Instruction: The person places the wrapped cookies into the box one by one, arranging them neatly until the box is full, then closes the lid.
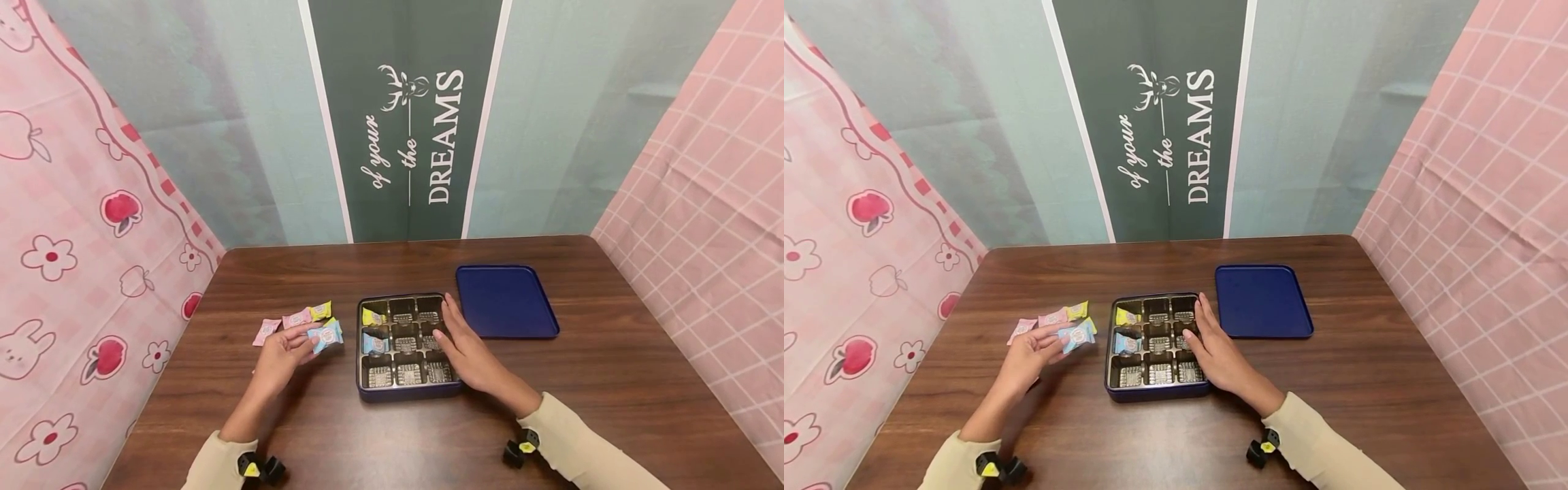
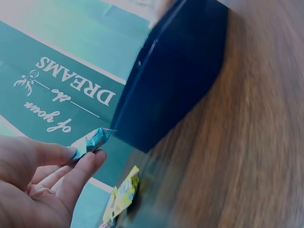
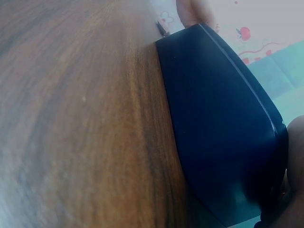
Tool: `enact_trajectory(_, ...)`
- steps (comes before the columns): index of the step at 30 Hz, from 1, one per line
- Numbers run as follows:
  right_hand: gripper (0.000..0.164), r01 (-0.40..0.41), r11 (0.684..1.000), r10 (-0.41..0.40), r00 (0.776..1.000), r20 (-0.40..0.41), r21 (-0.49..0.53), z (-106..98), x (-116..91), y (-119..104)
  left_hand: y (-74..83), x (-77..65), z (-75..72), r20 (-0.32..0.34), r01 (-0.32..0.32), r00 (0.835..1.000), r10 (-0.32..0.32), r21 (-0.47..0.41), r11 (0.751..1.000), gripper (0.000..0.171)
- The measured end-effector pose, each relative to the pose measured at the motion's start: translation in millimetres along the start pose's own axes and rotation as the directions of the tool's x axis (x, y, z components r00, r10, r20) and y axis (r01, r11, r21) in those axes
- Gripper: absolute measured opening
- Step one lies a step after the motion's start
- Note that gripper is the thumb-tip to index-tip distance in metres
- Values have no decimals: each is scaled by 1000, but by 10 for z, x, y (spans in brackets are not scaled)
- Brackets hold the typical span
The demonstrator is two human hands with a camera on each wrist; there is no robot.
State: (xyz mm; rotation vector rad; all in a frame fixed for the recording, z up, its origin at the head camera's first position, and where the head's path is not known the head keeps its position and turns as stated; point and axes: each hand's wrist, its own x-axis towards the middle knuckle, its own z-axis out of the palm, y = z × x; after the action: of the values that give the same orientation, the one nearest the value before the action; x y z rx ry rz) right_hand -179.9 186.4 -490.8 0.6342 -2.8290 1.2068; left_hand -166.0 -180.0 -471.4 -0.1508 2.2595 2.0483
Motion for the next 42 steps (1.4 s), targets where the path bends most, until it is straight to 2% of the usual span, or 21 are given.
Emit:
enact_trajectory(3,70,9,1000,-9,1000,-11,-3,-1,3,7,35,-9,12,11,21,1000,-21,-11,1000,36)
enact_trajectory(9,69,16,1000,-15,1000,-19,11,-8,9,1,84,4,51,54,16,998,-12,-68,998,40)
enact_trajectory(12,68,18,1000,-18,1000,-18,16,2,13,-4,94,-7,69,54,25,998,-20,-90,996,39)
enact_trajectory(20,70,14,999,-14,1000,-14,32,51,8,-17,139,7,121,88,29,996,-21,-86,996,41)
enact_trajectory(25,69,12,1000,-11,999,-32,27,28,2,10,204,36,185,150,26,989,-12,-92,995,41)
enact_trajectory(32,69,5,1000,-5,1000,-14,27,2,-17,25,221,57,237,221,59,975,-35,-99,993,43)
enact_trajectory(42,69,8,999,-7,1000,-16,35,8,8,26,261,109,315,282,72,959,-32,-135,988,43)
